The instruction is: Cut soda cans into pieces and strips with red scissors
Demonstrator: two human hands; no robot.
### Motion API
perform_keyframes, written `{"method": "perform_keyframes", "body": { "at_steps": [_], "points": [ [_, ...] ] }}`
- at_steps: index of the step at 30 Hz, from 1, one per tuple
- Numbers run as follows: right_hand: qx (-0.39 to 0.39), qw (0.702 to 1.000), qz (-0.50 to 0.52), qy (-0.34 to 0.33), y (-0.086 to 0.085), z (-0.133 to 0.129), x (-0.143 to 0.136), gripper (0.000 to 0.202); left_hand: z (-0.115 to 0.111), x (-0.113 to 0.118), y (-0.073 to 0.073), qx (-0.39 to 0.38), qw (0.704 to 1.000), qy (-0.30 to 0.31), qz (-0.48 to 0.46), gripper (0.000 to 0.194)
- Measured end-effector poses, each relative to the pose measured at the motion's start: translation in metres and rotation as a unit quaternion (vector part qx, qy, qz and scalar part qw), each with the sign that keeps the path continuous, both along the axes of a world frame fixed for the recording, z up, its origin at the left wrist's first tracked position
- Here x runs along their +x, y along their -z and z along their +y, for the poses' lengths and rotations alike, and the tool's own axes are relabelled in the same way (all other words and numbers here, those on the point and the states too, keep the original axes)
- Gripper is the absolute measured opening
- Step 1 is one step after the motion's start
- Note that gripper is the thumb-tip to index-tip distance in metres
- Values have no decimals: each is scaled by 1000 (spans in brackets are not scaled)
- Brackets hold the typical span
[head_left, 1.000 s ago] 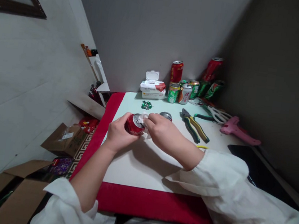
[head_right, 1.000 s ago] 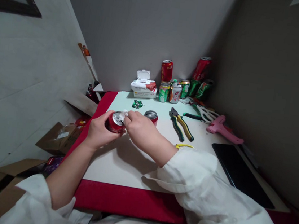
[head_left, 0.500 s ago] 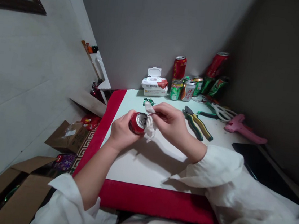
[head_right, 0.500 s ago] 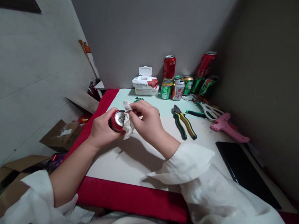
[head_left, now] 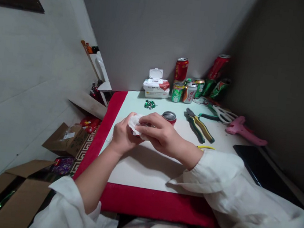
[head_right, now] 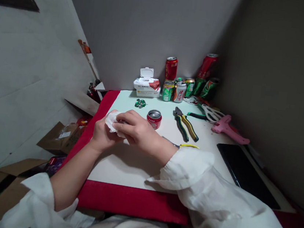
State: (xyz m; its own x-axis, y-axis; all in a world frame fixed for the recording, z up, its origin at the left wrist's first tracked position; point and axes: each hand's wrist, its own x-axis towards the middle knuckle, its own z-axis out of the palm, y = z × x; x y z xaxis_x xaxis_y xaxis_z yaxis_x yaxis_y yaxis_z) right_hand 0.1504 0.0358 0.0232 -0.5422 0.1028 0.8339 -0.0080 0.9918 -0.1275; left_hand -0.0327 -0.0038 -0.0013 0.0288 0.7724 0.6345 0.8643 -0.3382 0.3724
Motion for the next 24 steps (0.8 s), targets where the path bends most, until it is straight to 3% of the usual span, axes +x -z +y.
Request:
{"method": "perform_keyframes", "body": {
  "at_steps": [9, 14, 17, 20, 24],
  "points": [
    [35, 999, 19, -19, 2, 10, 7, 15, -1, 1, -5, -7, 999, -16, -51, 54],
    [30, 997, -17, 75, 1, 25, 18, 16, -2, 4, -6, -12, 998, -26, -55, 51],
    [-18, 992, 36, 123, -2, 26, 19, 17, -3, 8, -6, -21, 998, -4, -54, 50],
    [-31, 991, 73, 107, -5, 19, 14, 16, -3, 12, -2, -17, 999, -3, -50, 52],
    [10, 995, 21, 99, -2, 14, 6, 16, -1, 13, 1, -18, 998, -25, -63, 58]
  ]
}}
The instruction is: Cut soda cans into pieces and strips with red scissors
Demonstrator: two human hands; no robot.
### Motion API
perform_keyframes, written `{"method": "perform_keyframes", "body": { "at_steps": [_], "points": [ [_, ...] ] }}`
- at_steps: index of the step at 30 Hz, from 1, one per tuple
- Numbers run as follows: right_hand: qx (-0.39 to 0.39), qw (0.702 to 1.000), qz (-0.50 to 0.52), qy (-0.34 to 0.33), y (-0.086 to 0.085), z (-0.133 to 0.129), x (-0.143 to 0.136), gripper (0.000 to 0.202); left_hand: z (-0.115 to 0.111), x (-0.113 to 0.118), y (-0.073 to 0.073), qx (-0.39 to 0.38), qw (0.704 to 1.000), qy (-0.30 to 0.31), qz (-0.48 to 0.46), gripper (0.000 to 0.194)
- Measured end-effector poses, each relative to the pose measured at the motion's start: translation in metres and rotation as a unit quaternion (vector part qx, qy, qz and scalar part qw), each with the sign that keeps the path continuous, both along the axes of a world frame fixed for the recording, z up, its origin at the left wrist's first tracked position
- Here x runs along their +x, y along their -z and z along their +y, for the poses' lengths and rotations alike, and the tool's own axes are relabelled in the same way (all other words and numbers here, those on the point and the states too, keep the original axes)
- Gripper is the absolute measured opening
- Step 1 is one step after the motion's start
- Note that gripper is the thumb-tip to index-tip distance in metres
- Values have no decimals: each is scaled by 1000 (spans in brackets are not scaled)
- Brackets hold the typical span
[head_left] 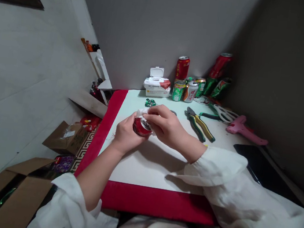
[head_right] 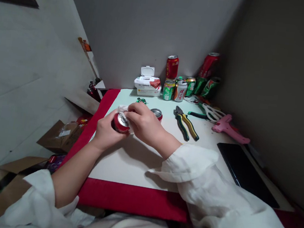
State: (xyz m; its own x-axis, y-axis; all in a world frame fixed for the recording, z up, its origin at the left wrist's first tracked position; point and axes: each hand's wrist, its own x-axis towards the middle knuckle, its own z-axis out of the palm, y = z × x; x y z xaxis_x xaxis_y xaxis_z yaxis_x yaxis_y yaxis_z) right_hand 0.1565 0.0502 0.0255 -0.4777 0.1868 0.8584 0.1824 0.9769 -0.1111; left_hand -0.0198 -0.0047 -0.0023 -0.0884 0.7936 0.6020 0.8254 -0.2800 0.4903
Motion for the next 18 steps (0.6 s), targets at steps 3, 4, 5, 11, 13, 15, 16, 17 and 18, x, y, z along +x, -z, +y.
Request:
{"method": "perform_keyframes", "body": {
  "at_steps": [3, 4, 5, 11, 13, 15, 16, 17, 18],
  "points": [
    [-14, 999, -23, 30, 4, 3, 0, 18, 1, -2, 0, 0, 1000, -6, -1, 55],
    [-22, 999, -27, 37, 5, 3, 0, 19, 1, -2, -1, 4, 1000, -6, -1, 55],
    [-28, 998, -33, 44, 6, 3, 1, 20, 1, -3, -1, 9, 1000, -3, -2, 55],
    [-48, 990, -96, 95, 1, -12, 1, 20, 3, -9, 0, 50, 999, 18, 5, 53],
    [-64, 990, -99, 71, -3, -17, 1, 19, 5, -12, 1, 61, 998, 13, 9, 52],
    [-103, 991, -83, 24, -6, -18, 2, 18, 6, -14, 3, 67, 998, 6, 10, 55],
    [-133, 989, -67, 2, -8, -17, 3, 17, 7, -15, 3, 68, 998, 2, 6, 56],
    [-165, 985, -42, -12, -9, -15, 3, 16, 7, -15, 4, 67, 998, 0, 2, 59],
    [-193, 981, -9, -13, -9, -13, 3, 15, 7, -15, 4, 65, 998, -1, -2, 61]
  ]
}}
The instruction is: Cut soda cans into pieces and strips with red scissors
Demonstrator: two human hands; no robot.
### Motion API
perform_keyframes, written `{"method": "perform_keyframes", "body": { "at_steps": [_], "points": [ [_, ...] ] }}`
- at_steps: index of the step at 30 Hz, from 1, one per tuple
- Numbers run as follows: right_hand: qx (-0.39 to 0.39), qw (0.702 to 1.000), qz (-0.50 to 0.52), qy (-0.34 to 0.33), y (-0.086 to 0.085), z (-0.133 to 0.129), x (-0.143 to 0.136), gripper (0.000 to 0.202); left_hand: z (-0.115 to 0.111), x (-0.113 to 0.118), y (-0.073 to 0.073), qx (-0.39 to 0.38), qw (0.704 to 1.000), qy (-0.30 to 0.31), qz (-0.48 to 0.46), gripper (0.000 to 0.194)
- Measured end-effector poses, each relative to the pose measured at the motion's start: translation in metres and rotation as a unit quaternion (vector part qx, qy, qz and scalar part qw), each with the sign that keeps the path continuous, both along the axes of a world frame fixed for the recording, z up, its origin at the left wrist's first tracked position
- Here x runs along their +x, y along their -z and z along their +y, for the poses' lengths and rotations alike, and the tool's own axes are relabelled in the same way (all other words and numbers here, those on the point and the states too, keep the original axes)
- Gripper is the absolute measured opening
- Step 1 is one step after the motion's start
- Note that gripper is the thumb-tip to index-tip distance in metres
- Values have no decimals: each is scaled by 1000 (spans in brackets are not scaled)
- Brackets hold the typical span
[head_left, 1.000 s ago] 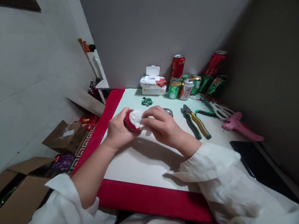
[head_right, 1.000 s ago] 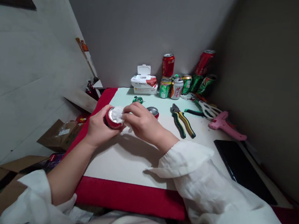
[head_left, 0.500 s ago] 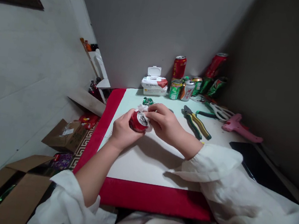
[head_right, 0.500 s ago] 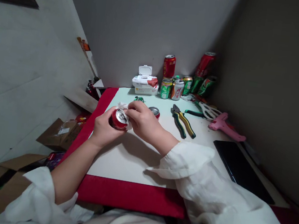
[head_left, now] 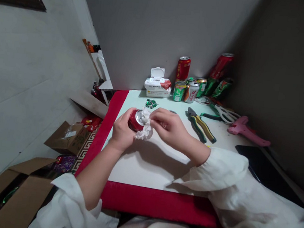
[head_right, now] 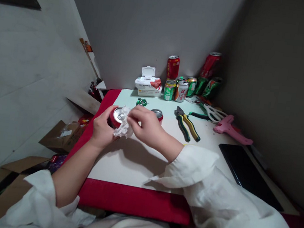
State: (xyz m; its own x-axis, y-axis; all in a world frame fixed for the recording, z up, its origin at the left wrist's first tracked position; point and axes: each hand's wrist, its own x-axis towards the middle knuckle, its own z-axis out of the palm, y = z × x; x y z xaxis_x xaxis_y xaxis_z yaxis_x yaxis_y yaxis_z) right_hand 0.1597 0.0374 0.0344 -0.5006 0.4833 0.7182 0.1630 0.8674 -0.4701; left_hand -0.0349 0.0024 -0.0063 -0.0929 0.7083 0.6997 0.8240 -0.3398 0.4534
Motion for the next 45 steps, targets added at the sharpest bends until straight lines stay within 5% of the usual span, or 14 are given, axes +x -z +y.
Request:
{"method": "perform_keyframes", "body": {
  "at_steps": [4, 10, 19, 33, 45],
  "points": [
    [-20, 994, 91, 49, 6, 6, -4, 12, 0, 4, 2, -4, 1000, -6, 3, 65],
    [83, 996, 2, -16, 16, -1, -11, 16, 3, 3, 7, -9, 999, -1, 52, 66],
    [47, 995, -42, -73, 14, 11, -2, 12, 3, 5, 11, 16, 993, 30, 115, 55],
    [79, 988, -131, -26, 16, 15, 2, 17, 4, 2, 6, -4, 991, 24, 133, 46],
    [19, 998, -10, 57, 23, 27, 0, 13, -6, 6, -11, -63, 997, 18, 32, 50]
  ]
}}
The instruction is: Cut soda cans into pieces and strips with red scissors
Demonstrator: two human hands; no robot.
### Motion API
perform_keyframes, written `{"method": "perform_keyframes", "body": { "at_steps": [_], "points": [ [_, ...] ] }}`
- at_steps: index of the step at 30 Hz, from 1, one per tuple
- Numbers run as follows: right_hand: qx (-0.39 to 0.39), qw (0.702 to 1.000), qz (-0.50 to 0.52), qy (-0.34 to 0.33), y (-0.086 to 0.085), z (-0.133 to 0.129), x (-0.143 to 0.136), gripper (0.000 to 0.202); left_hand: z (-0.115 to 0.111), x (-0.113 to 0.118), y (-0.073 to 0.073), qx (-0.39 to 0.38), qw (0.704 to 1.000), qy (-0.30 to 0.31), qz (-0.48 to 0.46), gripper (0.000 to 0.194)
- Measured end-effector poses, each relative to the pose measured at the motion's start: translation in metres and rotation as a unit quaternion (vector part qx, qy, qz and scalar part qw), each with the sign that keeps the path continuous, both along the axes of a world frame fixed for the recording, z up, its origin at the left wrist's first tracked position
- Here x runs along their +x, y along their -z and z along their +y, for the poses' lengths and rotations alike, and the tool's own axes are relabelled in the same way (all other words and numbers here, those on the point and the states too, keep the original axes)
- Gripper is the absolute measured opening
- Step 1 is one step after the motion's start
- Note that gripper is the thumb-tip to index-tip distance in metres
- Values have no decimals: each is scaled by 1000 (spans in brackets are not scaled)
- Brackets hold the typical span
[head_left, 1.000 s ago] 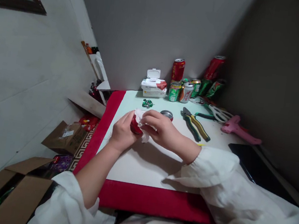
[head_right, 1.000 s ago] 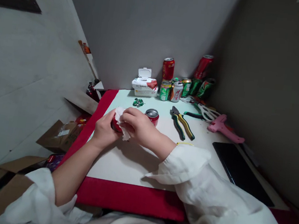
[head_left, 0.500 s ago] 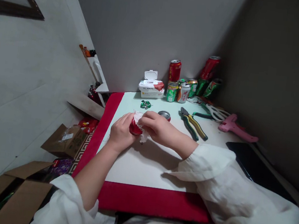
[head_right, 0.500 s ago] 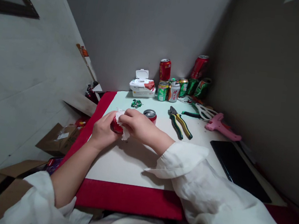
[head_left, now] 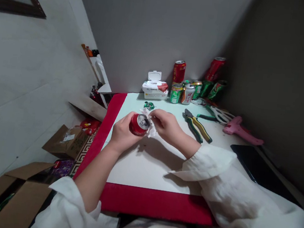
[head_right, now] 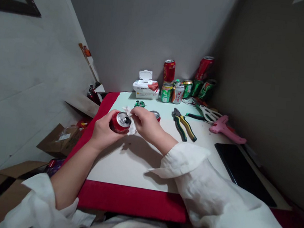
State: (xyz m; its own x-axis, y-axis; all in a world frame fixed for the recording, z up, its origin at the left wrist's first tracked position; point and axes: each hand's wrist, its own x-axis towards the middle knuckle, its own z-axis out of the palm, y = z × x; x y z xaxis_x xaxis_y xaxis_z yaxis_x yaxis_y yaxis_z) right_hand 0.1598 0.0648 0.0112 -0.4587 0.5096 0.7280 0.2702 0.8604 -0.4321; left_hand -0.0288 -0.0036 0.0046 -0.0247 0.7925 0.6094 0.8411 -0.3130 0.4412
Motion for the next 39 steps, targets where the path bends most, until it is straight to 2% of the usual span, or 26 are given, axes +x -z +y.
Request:
{"method": "perform_keyframes", "body": {
  "at_steps": [2, 4, 7, 11, 16, 18, 21, 26, 30, 32, 35, 37, 39],
  "points": [
    [4, 999, 39, 10, -3, -3, -2, 11, 0, -2, -2, 10, 999, -13, -36, 57],
    [16, 998, 60, -11, -3, -9, -5, 8, 1, -3, -3, 19, 998, -28, -58, 61],
    [25, 996, 76, -45, 2, -17, -10, 8, 1, -4, -2, 16, 997, -28, -67, 59],
    [10, 993, 111, -46, 1, -23, -12, 7, 2, -4, 0, 13, 996, -19, -90, 60],
    [-5, 982, 189, 17, -5, -27, -13, 8, 5, -3, 0, -4, 981, -26, -191, 63],
    [10, 982, 190, 16, 1, -30, -17, 12, 6, -3, 1, -17, 969, -2, -248, 59],
    [26, 991, 130, -16, 17, -38, -23, 37, 8, -2, 4, -27, 947, 43, -318, 52],
    [34, 997, -20, -60, 37, -55, -30, 76, 11, -3, 8, -12, 919, 11, -393, 51],
    [71, 991, -109, -24, 44, -59, -36, 103, 14, -6, 11, -3, 903, 29, -428, 48],
    [95, 987, -130, 3, 45, -57, -39, 100, 15, -6, 12, -7, 891, 43, -452, 48],
    [123, 985, -117, 16, 41, -53, -39, 84, 14, -1, 12, -36, 848, 100, -519, 51],
    [110, 990, -91, 19, 35, -51, -36, 80, 13, 3, 12, -60, 814, 161, -555, 53],
    [63, 996, -57, 17, 29, -49, -31, 83, 11, 5, 11, -75, 790, 210, -572, 51]
  ]
}}
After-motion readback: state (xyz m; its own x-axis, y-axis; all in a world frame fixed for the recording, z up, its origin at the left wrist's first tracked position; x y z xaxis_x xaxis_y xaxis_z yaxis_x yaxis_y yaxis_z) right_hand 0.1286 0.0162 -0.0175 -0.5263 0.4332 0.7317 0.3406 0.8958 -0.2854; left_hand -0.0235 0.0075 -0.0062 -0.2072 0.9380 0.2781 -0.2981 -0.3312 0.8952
